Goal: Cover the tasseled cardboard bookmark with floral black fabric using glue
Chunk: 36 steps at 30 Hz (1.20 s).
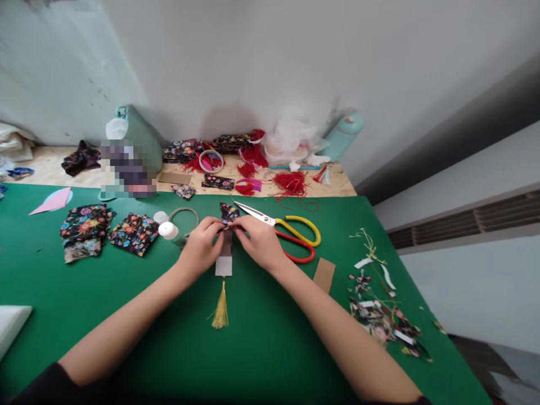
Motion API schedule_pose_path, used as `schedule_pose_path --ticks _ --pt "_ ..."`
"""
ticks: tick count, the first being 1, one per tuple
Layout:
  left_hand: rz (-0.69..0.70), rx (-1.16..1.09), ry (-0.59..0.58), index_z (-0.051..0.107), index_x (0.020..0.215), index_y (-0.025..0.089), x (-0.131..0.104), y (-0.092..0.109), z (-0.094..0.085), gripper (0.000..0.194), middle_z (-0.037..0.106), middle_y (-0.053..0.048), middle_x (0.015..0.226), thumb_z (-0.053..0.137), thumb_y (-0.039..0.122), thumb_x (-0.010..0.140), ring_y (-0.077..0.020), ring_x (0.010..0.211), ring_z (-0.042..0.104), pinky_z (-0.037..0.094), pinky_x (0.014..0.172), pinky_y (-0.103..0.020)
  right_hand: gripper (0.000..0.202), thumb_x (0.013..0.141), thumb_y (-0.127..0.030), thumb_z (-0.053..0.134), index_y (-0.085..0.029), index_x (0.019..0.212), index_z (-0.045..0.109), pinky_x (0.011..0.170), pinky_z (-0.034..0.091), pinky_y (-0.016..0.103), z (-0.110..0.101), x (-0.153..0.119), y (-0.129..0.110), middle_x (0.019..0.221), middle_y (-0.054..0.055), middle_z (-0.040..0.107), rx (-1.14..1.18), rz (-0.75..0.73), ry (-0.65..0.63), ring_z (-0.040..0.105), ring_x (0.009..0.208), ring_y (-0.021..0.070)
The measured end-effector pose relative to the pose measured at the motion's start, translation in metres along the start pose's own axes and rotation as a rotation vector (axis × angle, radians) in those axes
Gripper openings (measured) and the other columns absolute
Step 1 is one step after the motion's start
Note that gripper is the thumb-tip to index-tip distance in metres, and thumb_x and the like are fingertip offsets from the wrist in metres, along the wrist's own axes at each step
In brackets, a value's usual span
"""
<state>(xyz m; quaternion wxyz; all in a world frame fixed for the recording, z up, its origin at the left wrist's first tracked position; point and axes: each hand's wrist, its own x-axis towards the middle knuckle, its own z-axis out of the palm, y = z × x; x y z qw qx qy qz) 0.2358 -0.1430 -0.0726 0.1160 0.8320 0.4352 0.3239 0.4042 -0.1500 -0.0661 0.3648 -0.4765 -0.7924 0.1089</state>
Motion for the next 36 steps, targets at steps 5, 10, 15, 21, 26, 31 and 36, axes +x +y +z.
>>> schedule_pose_path --ticks 5,10,15,21,26,31,36 --pt "0.192 0.196 -0.063 0.057 0.101 0.008 -0.025 -0.005 -0.009 0.022 0.062 -0.014 0.100 0.038 0.010 0.090 -0.0206 0.088 0.062 0.054 0.073 -0.030 0.018 0.088 -0.017 0.049 -0.019 0.092 0.066 0.075 0.053 0.032 0.003 -0.022 -0.010 0.094 0.008 0.068 -0.047 -0.018 -0.058 0.064 0.086 0.0189" --pt "0.368 0.384 -0.079 0.058 0.105 0.008 -0.039 -0.003 -0.021 0.027 0.063 -0.016 0.103 0.033 0.009 0.092 -0.0194 0.082 0.062 0.054 0.071 -0.030 0.017 0.086 -0.018 0.051 -0.021 0.091 0.067 0.072 0.050 0.035 0.005 -0.029 -0.017 0.092 0.008 0.067 -0.092 -0.046 -0.074 0.061 0.083 0.0202" --pt "0.404 0.390 -0.085 0.058 0.105 0.009 -0.048 -0.002 -0.026 0.027 0.061 -0.017 0.110 0.035 0.009 0.091 -0.0188 0.080 0.061 0.053 0.068 -0.030 0.015 0.085 -0.017 0.052 -0.021 0.089 0.066 0.073 0.047 0.038 0.006 -0.031 -0.021 0.094 0.008 0.068 -0.128 -0.077 -0.058 0.059 0.086 0.0221" --pt "0.399 0.387 -0.099 0.061 0.097 0.011 -0.054 -0.004 -0.024 0.022 0.062 -0.014 0.110 0.040 0.012 0.091 -0.0175 0.078 0.059 0.051 0.065 -0.029 0.016 0.083 -0.013 0.052 -0.021 0.089 0.064 0.089 0.045 0.047 0.001 -0.038 -0.029 0.102 0.009 0.066 -0.174 -0.093 -0.046 0.058 0.094 0.0230" --pt "0.449 0.339 -0.159 0.061 0.094 0.012 -0.057 -0.004 -0.028 0.020 0.062 -0.010 0.110 0.042 0.014 0.092 -0.0166 0.077 0.060 0.049 0.061 -0.026 0.018 0.083 -0.012 0.051 -0.022 0.090 0.064 0.099 0.039 0.055 0.001 -0.048 -0.030 0.113 0.010 0.063 -0.148 -0.115 -0.080 0.054 0.110 0.0241" --pt "0.492 0.369 -0.254 0.061 0.097 0.012 -0.058 -0.003 -0.034 0.025 0.062 -0.010 0.113 0.037 0.015 0.094 -0.0161 0.077 0.060 0.048 0.059 -0.026 0.016 0.082 -0.013 0.054 -0.022 0.087 0.065 0.102 0.035 0.059 0.001 -0.055 -0.029 0.116 0.010 0.061 -0.148 -0.127 -0.074 0.051 0.116 0.0255" --pt "0.524 0.384 -0.308 0.060 0.102 0.011 -0.058 -0.002 -0.037 0.028 0.062 -0.010 0.112 0.034 0.015 0.094 -0.0158 0.075 0.060 0.048 0.057 -0.026 0.013 0.082 -0.015 0.056 -0.022 0.085 0.067 0.103 0.032 0.060 -0.001 -0.058 -0.028 0.117 0.010 0.061 -0.136 -0.150 -0.095 0.048 0.119 0.0254"
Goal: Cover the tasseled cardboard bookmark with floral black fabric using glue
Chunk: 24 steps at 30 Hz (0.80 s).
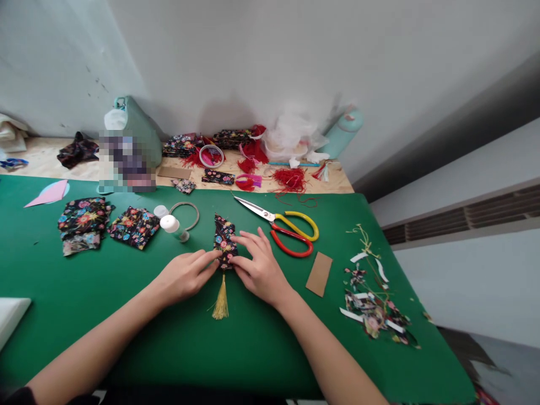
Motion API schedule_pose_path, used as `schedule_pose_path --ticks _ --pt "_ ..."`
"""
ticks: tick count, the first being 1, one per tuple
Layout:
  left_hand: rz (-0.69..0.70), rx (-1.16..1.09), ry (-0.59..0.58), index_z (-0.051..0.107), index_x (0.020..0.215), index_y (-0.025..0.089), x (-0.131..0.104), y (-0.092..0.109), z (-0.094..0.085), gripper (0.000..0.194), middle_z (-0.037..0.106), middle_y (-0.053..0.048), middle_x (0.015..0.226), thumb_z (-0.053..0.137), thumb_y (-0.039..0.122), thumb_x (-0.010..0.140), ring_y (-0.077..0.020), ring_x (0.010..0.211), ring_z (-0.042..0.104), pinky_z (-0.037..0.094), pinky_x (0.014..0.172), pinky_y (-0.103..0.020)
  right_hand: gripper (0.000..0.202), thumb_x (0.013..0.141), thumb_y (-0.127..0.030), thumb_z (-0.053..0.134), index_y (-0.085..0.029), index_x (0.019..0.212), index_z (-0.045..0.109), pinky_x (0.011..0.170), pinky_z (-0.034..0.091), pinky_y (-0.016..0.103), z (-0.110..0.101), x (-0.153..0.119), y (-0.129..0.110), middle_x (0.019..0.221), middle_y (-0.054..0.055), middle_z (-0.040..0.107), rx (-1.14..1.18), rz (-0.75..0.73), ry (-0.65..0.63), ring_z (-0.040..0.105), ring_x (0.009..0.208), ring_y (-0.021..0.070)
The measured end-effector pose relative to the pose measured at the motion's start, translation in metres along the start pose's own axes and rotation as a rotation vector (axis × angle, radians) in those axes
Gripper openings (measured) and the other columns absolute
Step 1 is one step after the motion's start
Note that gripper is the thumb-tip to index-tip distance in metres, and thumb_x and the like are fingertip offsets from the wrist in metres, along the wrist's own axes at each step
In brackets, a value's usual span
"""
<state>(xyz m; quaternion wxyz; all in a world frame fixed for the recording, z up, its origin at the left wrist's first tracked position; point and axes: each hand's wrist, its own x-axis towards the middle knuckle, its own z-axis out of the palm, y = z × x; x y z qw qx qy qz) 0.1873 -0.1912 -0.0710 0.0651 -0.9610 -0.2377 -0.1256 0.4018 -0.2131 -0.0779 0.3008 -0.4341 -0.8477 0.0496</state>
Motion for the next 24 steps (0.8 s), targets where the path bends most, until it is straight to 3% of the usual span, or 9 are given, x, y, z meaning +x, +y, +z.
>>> schedule_pose_path --ticks 7,10,12,14,17,19,21,24 --pt "0.041 0.000 -0.024 0.061 0.099 0.011 0.001 -0.001 -0.002 0.028 0.062 -0.010 0.108 0.034 0.013 0.092 -0.0161 0.074 0.059 0.047 0.056 -0.027 0.011 0.082 -0.020 0.057 -0.022 0.084 0.068 0.105 0.027 0.060 -0.003 0.001 -0.003 0.118 0.010 0.061 -0.013 -0.012 -0.037 0.047 0.120 0.0262" --pt "0.036 -0.084 -0.040 0.062 0.086 0.012 0.000 -0.003 -0.008 0.022 0.062 -0.011 0.105 0.041 0.019 0.087 -0.0177 0.074 0.058 0.047 0.057 -0.029 0.018 0.079 -0.032 0.061 -0.021 0.092 0.066 0.105 0.025 0.062 -0.011 0.003 -0.008 0.118 0.011 0.062 -0.024 -0.015 -0.077 0.049 0.118 0.0291" --pt "0.023 -0.140 -0.026 0.060 0.076 0.014 -0.001 -0.005 -0.012 0.019 0.063 -0.012 0.098 0.045 0.024 0.082 -0.0187 0.073 0.057 0.046 0.056 -0.031 0.026 0.079 -0.037 0.061 -0.020 0.097 0.064 0.102 0.031 0.058 -0.020 0.004 -0.006 0.115 0.011 0.063 -0.055 0.022 -0.069 0.054 0.111 0.0280" --pt "0.007 -0.163 0.022 0.057 0.070 0.015 -0.001 -0.007 -0.015 0.018 0.063 -0.011 0.090 0.045 0.024 0.080 -0.0181 0.069 0.056 0.045 0.056 -0.031 0.026 0.082 -0.037 0.058 -0.018 0.100 0.063 0.095 0.041 0.048 -0.031 0.001 0.000 0.107 0.011 0.066 -0.123 0.144 0.008 0.060 0.100 0.0242" --pt "-0.022 -0.150 0.105 0.056 0.068 0.015 -0.001 -0.010 -0.016 0.016 0.063 -0.008 0.083 0.045 0.021 0.079 -0.0167 0.066 0.055 0.044 0.055 -0.030 0.027 0.085 -0.037 0.053 -0.015 0.100 0.061 0.081 0.049 0.038 -0.047 -0.010 0.014 0.097 0.011 0.067 -0.276 0.464 0.128 0.063 0.091 0.0234" --pt "-0.037 -0.138 0.131 0.056 0.069 0.015 -0.001 -0.010 -0.014 0.016 0.063 -0.007 0.082 0.045 0.019 0.080 -0.0165 0.066 0.054 0.043 0.055 -0.029 0.030 0.083 -0.039 0.052 -0.013 0.097 0.061 0.071 0.050 0.036 -0.055 -0.020 0.021 0.090 0.012 0.066 -0.438 0.670 0.065 0.063 0.083 0.0257" --pt "-0.033 -0.132 0.127 0.056 0.070 0.015 -0.001 -0.010 -0.012 0.015 0.063 -0.007 0.081 0.045 0.019 0.081 -0.0166 0.067 0.054 0.043 0.056 -0.029 0.031 0.081 -0.041 0.053 -0.013 0.094 0.060 0.061 0.047 0.036 -0.059 -0.031 0.022 0.086 0.014 0.064 -0.611 0.871 -0.080 0.062 0.078 0.0286" --pt "-0.011 -0.124 0.117 0.055 0.070 0.015 -0.001 -0.010 -0.009 0.015 0.063 -0.006 0.081 0.046 0.018 0.081 -0.0164 0.067 0.054 0.042 0.056 -0.029 0.029 0.082 -0.040 0.051 -0.015 0.093 0.059 0.055 0.043 0.034 -0.055 -0.045 0.017 0.084 0.013 0.062 -0.685 1.007 -0.260 0.060 0.070 0.0269"
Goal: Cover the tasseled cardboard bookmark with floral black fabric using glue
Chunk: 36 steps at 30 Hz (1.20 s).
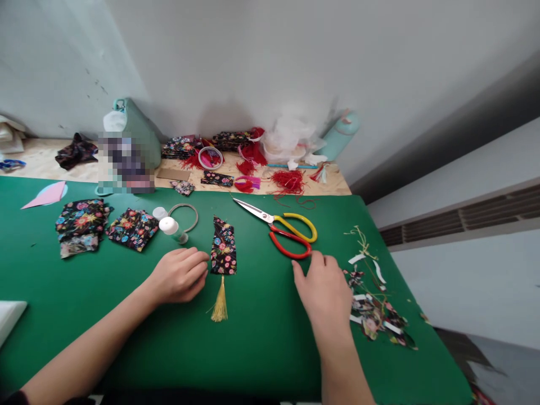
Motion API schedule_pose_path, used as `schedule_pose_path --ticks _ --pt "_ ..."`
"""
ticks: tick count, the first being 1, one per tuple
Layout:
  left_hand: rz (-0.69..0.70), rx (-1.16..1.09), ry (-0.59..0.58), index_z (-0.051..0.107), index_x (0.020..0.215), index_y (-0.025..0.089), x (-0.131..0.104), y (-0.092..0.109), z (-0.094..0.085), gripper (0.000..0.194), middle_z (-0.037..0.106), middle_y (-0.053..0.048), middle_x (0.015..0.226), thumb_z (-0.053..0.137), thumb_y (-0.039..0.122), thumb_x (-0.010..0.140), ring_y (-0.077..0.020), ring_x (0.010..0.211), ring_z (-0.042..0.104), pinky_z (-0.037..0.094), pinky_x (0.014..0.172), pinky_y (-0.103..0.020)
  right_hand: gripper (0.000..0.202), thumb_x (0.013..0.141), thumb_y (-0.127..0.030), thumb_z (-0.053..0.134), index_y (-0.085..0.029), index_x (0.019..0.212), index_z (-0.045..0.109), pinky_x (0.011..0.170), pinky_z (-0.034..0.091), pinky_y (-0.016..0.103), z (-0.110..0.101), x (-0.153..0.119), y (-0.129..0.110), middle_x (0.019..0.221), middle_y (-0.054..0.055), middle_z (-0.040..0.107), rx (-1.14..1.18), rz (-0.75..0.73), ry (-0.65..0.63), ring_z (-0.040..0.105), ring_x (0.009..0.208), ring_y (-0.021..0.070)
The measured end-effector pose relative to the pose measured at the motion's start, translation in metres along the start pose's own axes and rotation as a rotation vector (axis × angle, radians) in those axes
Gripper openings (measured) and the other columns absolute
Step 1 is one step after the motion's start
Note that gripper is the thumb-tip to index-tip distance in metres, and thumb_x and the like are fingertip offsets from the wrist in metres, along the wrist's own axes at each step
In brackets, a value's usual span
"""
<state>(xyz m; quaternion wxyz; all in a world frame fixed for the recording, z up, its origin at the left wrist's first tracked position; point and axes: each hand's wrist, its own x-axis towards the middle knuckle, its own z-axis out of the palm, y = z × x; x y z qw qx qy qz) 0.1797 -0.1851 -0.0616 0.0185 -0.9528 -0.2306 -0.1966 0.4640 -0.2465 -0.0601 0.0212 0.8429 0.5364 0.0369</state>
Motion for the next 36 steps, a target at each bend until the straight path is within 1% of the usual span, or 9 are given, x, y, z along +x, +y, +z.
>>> schedule_pose_path --ticks 7,11,17,21,24,27,29,32,36 --pt "-0.015 -0.018 0.160 0.055 0.073 0.015 -0.004 0.003 0.011 0.010 0.066 -0.006 0.087 0.049 0.016 0.081 -0.0150 0.066 0.054 0.041 0.055 -0.029 0.023 0.081 -0.024 0.044 -0.012 0.096 0.057 0.073 0.045 0.041 0.028 -0.013 0.006 0.094 0.018 0.057 0.103 -0.140 0.205 0.055 0.088 0.0298" --pt "-0.017 -0.108 0.277 0.055 0.077 0.016 -0.004 0.006 0.020 0.005 0.067 -0.006 0.087 0.051 0.014 0.079 -0.0140 0.063 0.054 0.041 0.055 -0.028 0.021 0.079 -0.020 0.043 -0.013 0.094 0.056 0.071 0.044 0.039 0.037 -0.010 0.013 0.087 0.016 0.056 0.154 -0.144 0.301 0.052 0.083 0.0283" --pt "0.014 -0.244 0.274 0.054 0.078 0.016 0.000 0.007 0.029 0.007 0.067 -0.006 0.083 0.048 0.012 0.080 -0.0135 0.065 0.057 0.044 0.056 -0.027 0.005 0.067 -0.016 0.048 -0.019 0.070 0.048 0.063 0.041 0.034 0.042 -0.003 0.028 0.067 0.006 0.048 0.125 -0.123 0.239 0.049 0.069 0.0234" --pt "0.047 -0.195 0.238 0.055 0.076 0.015 -0.001 0.010 0.031 0.009 0.067 -0.005 0.082 0.048 0.014 0.081 -0.0134 0.063 0.056 0.041 0.054 -0.027 0.009 0.065 -0.015 0.048 -0.018 0.073 0.048 0.062 0.041 0.034 0.041 0.000 0.030 0.065 0.006 0.047 0.096 -0.125 0.204 0.047 0.065 0.0222" --pt "0.076 -0.142 0.218 0.055 0.074 0.016 -0.002 0.012 0.031 0.012 0.068 -0.005 0.083 0.046 0.016 0.082 -0.0127 0.061 0.055 0.040 0.054 -0.028 0.027 0.064 -0.011 0.046 -0.011 0.090 0.052 0.062 0.043 0.035 0.037 0.000 0.027 0.069 0.009 0.051 0.084 -0.111 0.224 0.051 0.066 0.0233" --pt "0.048 -0.118 0.188 0.057 0.078 0.016 -0.003 0.012 0.030 0.011 0.068 -0.005 0.087 0.047 0.016 0.082 -0.0143 0.069 0.058 0.043 0.069 -0.033 0.049 0.064 -0.003 0.042 -0.001 0.113 0.046 0.061 0.045 0.036 0.029 -0.003 0.026 0.078 0.016 0.058 0.056 -0.112 0.203 0.057 0.069 0.0260" --pt "0.008 -0.135 0.174 0.059 0.085 0.016 -0.002 0.012 0.029 0.012 0.069 -0.005 0.092 0.047 0.015 0.082 -0.0162 0.079 0.060 0.042 0.081 -0.037 0.053 0.065 0.000 0.039 0.001 0.117 0.045 0.059 0.045 0.035 0.021 -0.002 0.027 0.078 0.018 0.061 0.043 -0.115 0.140 0.060 0.068 0.0268" --pt "-0.064 -0.179 0.142 0.058 0.104 0.014 -0.001 0.012 0.028 0.024 0.066 -0.009 0.107 0.047 0.015 0.083 -0.0202 0.100 0.059 0.037 0.092 -0.040 0.044 0.067 0.000 0.039 -0.006 0.108 0.054 0.058 0.047 0.034 0.001 0.006 0.022 0.079 0.017 0.065 0.100 -0.114 0.085 0.063 0.068 0.0260" --pt "-0.080 -0.232 0.001 0.048 0.124 0.011 0.002 0.011 0.027 0.041 0.055 -0.014 0.128 0.044 0.022 0.086 -0.0250 0.122 0.046 0.030 0.101 -0.045 0.031 0.081 -0.013 0.041 -0.019 0.106 0.058 0.069 0.051 0.033 -0.037 0.029 -0.011 0.099 0.009 0.069 0.363 -0.345 0.064 0.066 0.082 0.0233"
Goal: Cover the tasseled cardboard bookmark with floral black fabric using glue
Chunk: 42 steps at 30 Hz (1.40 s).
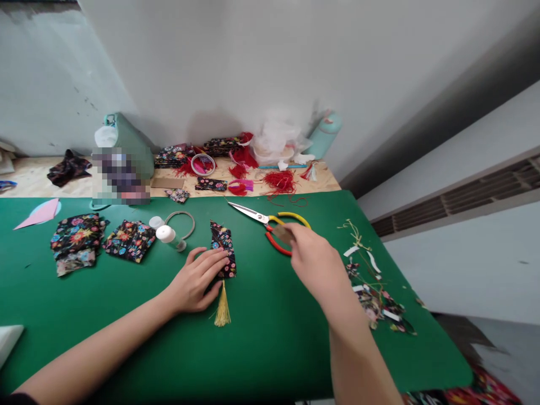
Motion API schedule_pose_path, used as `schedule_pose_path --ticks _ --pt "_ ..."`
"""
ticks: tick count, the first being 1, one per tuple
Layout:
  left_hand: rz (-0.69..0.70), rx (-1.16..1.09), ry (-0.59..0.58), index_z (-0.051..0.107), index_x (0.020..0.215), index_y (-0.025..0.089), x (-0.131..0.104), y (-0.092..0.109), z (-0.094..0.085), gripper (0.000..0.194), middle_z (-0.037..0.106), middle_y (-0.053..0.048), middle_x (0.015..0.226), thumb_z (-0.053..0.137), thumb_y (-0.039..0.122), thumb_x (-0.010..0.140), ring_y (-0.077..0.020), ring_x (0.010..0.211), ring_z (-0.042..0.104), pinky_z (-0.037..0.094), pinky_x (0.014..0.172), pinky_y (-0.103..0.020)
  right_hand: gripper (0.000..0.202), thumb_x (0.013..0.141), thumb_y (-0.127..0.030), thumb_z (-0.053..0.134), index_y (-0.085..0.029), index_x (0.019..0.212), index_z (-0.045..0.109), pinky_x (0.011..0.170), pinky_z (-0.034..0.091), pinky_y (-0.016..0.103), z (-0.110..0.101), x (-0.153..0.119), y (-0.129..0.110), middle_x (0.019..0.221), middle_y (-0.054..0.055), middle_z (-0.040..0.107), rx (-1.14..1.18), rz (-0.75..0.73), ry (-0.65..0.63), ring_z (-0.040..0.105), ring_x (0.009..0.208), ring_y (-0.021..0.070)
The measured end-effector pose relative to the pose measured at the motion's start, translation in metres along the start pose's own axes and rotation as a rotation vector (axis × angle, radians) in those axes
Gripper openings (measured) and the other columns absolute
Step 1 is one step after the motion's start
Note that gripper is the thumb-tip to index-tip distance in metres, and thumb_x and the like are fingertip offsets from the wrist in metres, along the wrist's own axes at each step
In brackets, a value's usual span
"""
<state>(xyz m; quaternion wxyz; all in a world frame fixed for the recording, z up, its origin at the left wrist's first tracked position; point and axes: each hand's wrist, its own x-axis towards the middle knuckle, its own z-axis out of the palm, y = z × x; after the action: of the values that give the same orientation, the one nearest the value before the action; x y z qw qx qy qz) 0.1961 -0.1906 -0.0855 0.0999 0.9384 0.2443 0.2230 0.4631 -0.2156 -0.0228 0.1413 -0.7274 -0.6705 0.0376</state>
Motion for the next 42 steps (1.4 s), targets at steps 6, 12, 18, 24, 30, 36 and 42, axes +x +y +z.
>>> schedule_pose_path --ticks 6,12,18,24,30,36,42 --pt "-0.079 -0.030 -0.139 0.049 0.124 0.010 0.002 -0.001 0.001 0.046 0.052 -0.015 0.131 0.045 0.032 0.085 -0.0298 0.122 0.043 0.031 0.099 -0.049 0.039 0.087 -0.011 0.035 -0.019 0.122 0.051 0.084 0.048 0.039 0.029 0.054 -0.056 0.109 0.009 0.064 0.260 -0.417 -0.047 0.060 0.097 0.0220" --pt "-0.080 -0.052 -0.124 0.049 0.125 0.010 0.002 -0.002 0.000 0.044 0.054 -0.015 0.129 0.044 0.031 0.086 -0.0287 0.122 0.045 0.033 0.098 -0.047 0.029 0.088 -0.016 0.043 -0.020 0.114 0.053 0.083 0.050 0.035 0.078 0.055 -0.062 0.101 0.008 0.062 0.567 -0.460 0.005 0.060 0.093 0.0186" --pt "-0.057 -0.049 -0.148 0.049 0.125 0.010 -0.001 -0.005 -0.002 0.044 0.055 -0.016 0.127 0.042 0.029 0.086 -0.0291 0.121 0.047 0.035 0.096 -0.048 0.032 0.085 -0.015 0.045 -0.021 0.115 0.055 0.075 0.051 0.031 0.083 0.042 -0.061 0.098 0.007 0.059 0.578 -0.486 -0.090 0.058 0.086 0.0172" --pt "-0.040 -0.073 -0.204 0.045 0.129 0.011 -0.006 -0.007 -0.004 0.048 0.052 -0.015 0.131 0.043 0.032 0.086 -0.0290 0.123 0.043 0.034 0.097 -0.047 0.034 0.083 -0.016 0.047 -0.021 0.115 0.057 0.078 0.050 0.035 0.087 0.039 -0.058 0.102 0.009 0.059 0.475 -0.586 -0.166 0.056 0.091 0.0195" --pt "-0.042 -0.073 -0.241 0.042 0.132 0.011 -0.006 -0.007 -0.007 0.051 0.050 -0.016 0.133 0.042 0.033 0.087 -0.0292 0.126 0.040 0.033 0.097 -0.047 0.032 0.085 -0.017 0.047 -0.021 0.115 0.059 0.076 0.047 0.036 0.089 0.039 -0.057 0.102 0.009 0.059 0.411 -0.589 -0.134 0.055 0.092 0.0201" --pt "-0.044 -0.075 -0.250 0.041 0.134 0.011 -0.005 -0.007 -0.008 0.053 0.048 -0.017 0.134 0.043 0.034 0.086 -0.0300 0.127 0.039 0.033 0.097 -0.047 0.035 0.087 -0.018 0.046 -0.023 0.118 0.059 0.076 0.047 0.038 0.094 0.041 -0.059 0.099 0.009 0.059 0.376 -0.507 -0.068 0.054 0.087 0.0209" --pt "-0.041 -0.087 -0.254 0.039 0.135 0.011 -0.004 -0.007 -0.008 0.054 0.046 -0.015 0.137 0.043 0.033 0.086 -0.0293 0.127 0.039 0.032 0.097 -0.047 0.034 0.089 -0.019 0.044 -0.022 0.120 0.058 0.076 0.047 0.039 0.100 0.050 -0.061 0.098 0.009 0.058 0.359 -0.446 -0.041 0.053 0.086 0.0213"
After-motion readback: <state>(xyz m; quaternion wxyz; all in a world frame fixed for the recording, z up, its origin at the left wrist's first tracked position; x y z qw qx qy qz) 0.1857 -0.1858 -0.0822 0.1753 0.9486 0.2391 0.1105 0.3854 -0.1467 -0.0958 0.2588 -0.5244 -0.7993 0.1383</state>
